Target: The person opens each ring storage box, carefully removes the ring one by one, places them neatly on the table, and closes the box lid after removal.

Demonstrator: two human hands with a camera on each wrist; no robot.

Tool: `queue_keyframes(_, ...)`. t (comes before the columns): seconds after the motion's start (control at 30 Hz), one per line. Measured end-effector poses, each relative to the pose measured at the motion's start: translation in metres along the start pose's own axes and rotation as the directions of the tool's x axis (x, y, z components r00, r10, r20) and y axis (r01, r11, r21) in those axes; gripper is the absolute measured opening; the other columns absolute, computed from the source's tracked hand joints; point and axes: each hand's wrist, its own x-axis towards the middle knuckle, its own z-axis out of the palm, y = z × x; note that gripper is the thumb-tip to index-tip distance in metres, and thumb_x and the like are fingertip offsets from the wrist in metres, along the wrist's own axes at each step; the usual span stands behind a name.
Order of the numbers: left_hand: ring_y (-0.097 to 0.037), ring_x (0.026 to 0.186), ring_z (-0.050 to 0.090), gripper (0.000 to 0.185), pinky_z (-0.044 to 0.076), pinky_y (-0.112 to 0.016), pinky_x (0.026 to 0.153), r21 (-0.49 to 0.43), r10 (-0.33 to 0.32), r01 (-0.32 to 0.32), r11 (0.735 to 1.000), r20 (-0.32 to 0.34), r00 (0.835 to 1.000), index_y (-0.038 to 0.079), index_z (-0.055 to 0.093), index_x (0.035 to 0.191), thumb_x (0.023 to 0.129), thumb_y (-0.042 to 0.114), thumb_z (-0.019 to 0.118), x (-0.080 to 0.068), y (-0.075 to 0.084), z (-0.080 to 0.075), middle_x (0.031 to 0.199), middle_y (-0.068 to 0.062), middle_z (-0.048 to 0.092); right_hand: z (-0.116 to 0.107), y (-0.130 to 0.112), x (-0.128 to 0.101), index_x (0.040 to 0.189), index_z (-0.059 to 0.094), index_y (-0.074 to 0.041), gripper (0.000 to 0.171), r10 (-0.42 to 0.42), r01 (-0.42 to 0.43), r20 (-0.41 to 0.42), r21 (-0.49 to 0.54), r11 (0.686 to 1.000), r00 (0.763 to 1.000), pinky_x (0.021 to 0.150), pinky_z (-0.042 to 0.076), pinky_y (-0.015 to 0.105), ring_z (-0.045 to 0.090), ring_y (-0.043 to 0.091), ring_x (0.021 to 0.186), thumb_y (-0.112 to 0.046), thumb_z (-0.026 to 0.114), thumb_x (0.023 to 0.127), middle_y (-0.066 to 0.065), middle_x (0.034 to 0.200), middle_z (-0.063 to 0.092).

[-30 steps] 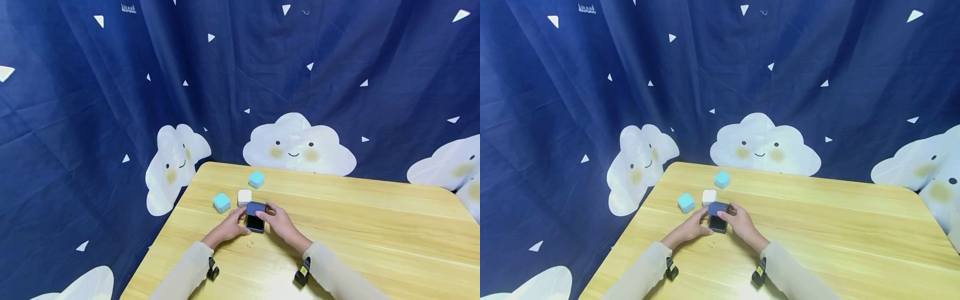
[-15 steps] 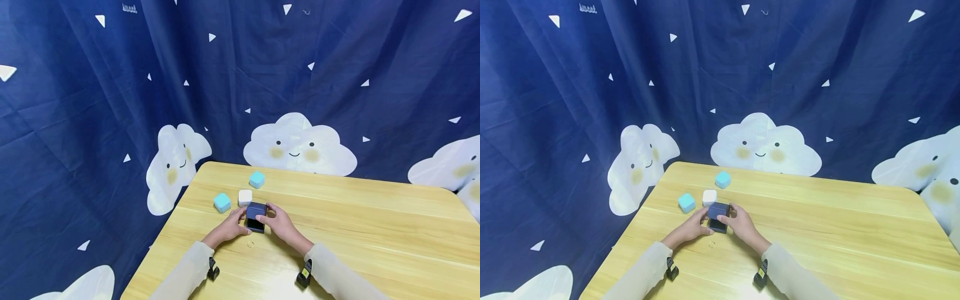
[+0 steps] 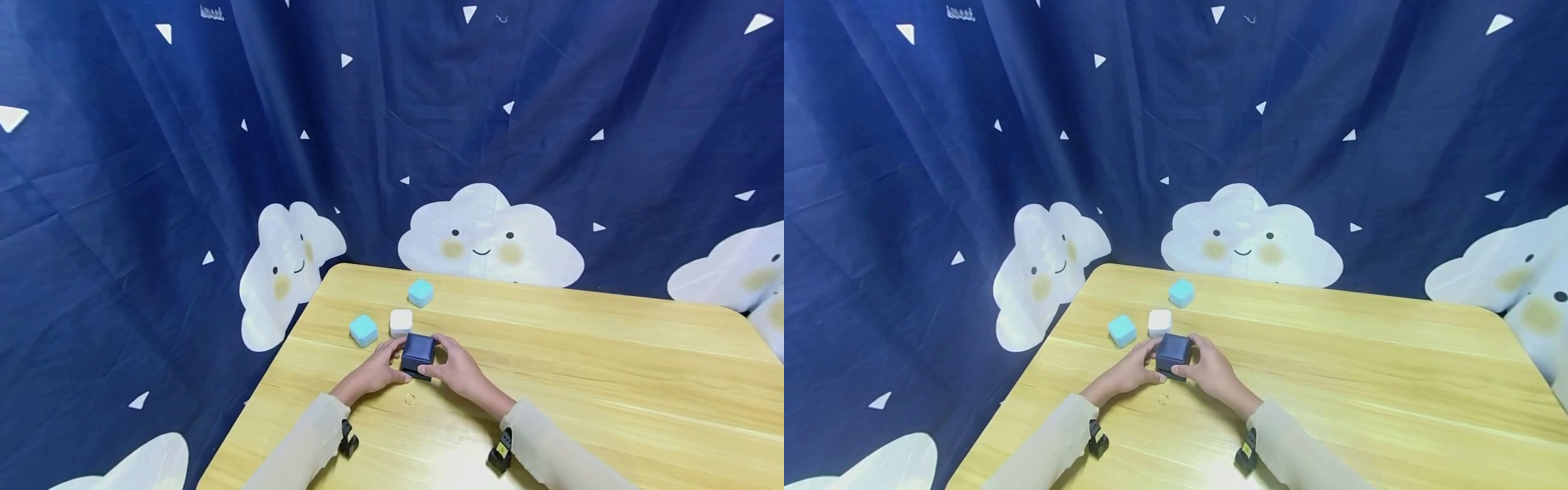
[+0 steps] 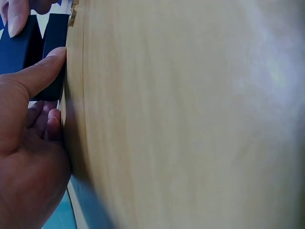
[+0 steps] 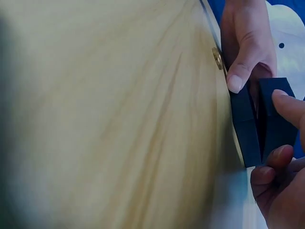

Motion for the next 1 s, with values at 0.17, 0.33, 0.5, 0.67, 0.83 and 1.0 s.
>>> queue_keyframes(0.17, -0.025, 0.121, 0.048, 0.083, 0.042, -0.047, 0.106, 0.0, -0.001, 0.001, 1.0, 0.0, 1.0, 0.014, 0.042, 0.152, 0.08, 0.015, 0.084, -0.0008, 0.0005, -0.0004, 0.146, -0.01, 0.048, 0.0013, -0.0003, -0.0022, 0.136, 0.056, -0.009, 0.07, -0.015, 0.015, -0.004, -0.036, 0.999, 1.0, 0.108, 0.041, 0.057, 0.055, 0.036, 0.128, -0.029, 0.088, 0.077, 0.016, 0.139, 0.058)
queue_keyframes(0.33, -0.026, 0.121, 0.048, 0.083, 0.042, -0.049, 0.105, -0.004, 0.007, -0.007, 1.0, -0.004, 1.0, 0.013, 0.042, 0.151, 0.08, 0.014, 0.084, -0.0008, 0.0004, -0.0003, 0.147, -0.011, 0.048, 0.0039, 0.0001, -0.0031, 0.134, 0.057, -0.01, 0.071, -0.025, 0.023, -0.021, -0.104, 0.994, 0.999, 0.103, 0.047, 0.054, 0.058, 0.033, 0.124, -0.03, 0.09, 0.075, 0.013, 0.138, 0.059)
queue_keyframes(0.5, -0.027, 0.121, 0.049, 0.083, 0.043, -0.049, 0.105, 0.002, 0.012, -0.012, 1.0, 0.001, 1.0, 0.013, 0.042, 0.151, 0.08, 0.014, 0.084, -0.0007, -0.0001, -0.0006, 0.147, -0.011, 0.048, 0.0052, -0.0017, -0.0039, 0.134, 0.056, -0.009, 0.072, -0.021, 0.017, -0.026, -0.141, 0.99, 0.999, 0.1, 0.048, 0.053, 0.059, 0.032, 0.123, -0.03, 0.091, 0.074, 0.013, 0.138, 0.059)
queue_keyframes(0.67, -0.026, 0.121, 0.049, 0.083, 0.043, -0.049, 0.104, 0.007, 0.019, -0.019, 1.0, -0.005, 1.0, 0.013, 0.042, 0.151, 0.08, 0.013, 0.084, -0.0003, -0.0002, -0.0011, 0.147, -0.011, 0.048, 0.0044, -0.0024, -0.004, 0.136, 0.054, -0.01, 0.074, -0.017, 0.013, -0.024, -0.149, 0.989, 1.0, 0.099, 0.049, 0.054, 0.059, 0.033, 0.123, -0.032, 0.09, 0.075, 0.012, 0.138, 0.058)
queue_keyframes(0.83, -0.025, 0.12, 0.048, 0.084, 0.043, -0.046, 0.103, -0.001, 0.023, -0.023, 1.0, 0.001, 1.0, 0.013, 0.042, 0.152, 0.08, 0.011, 0.084, -0.0028, -0.0007, 0.0008, 0.146, -0.01, 0.049, 0.0054, -0.0012, -0.0073, 0.138, 0.053, -0.009, 0.077, -0.014, 0.011, -0.024, -0.139, 0.99, 1.0, 0.099, 0.049, 0.055, 0.059, 0.034, 0.123, -0.032, 0.09, 0.075, 0.012, 0.137, 0.058)
queue_keyframes(1.0, -0.024, 0.119, 0.048, 0.084, 0.043, -0.046, 0.104, -0.015, 0.02, -0.02, 1.0, -0.005, 1.0, 0.014, 0.042, 0.152, 0.079, 0.011, 0.084, -0.0034, -0.0007, 0.0007, 0.146, -0.01, 0.048, 0.0071, -0.0011, -0.0089, 0.141, 0.051, -0.007, 0.08, -0.029, 0.024, -0.035, -0.143, 0.989, 0.999, 0.101, 0.048, 0.055, 0.059, 0.035, 0.123, -0.032, 0.089, 0.075, 0.014, 0.136, 0.057)
